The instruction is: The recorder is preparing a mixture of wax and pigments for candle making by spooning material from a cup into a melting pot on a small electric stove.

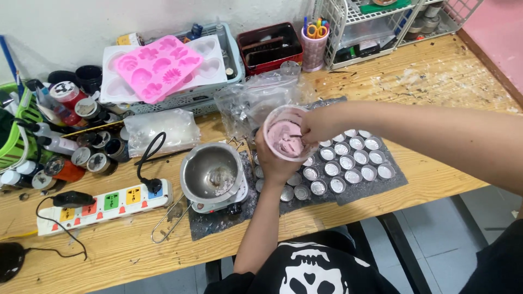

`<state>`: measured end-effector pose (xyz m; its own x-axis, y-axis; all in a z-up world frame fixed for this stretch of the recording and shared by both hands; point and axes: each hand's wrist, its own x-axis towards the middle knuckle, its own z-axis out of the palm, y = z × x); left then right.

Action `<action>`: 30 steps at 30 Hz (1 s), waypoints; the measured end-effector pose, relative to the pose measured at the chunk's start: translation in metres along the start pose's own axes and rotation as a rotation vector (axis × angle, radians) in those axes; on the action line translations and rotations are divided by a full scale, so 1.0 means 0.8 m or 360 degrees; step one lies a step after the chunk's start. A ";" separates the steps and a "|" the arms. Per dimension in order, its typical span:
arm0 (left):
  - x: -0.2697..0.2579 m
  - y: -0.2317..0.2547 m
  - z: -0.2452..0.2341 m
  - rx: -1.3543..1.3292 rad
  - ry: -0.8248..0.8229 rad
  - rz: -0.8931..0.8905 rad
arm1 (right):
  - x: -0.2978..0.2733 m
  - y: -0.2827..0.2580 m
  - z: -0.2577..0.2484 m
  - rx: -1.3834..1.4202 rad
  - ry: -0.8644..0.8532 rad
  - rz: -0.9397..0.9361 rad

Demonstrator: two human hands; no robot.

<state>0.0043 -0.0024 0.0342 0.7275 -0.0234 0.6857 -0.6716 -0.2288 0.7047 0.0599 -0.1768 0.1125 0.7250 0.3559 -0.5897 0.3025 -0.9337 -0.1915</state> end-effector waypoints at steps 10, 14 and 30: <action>-0.036 -0.046 0.023 -0.0314 0.0272 -0.0195 | -0.028 -0.057 -0.084 0.0195 -0.0061 0.0102; -0.054 -0.083 0.027 -0.0380 0.0167 -0.0435 | 0.009 -0.112 -0.077 0.0056 0.0190 -0.0113; -0.093 -0.138 0.054 -0.0204 0.0228 -0.0178 | 0.042 -0.198 -0.004 -0.0675 0.1247 -0.0747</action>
<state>0.0306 -0.0172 -0.1023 0.7771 0.1355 0.6146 -0.6071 -0.0963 0.7888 0.0385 -0.0166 0.1254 0.6321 0.7524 0.1852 0.7468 -0.6553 0.1134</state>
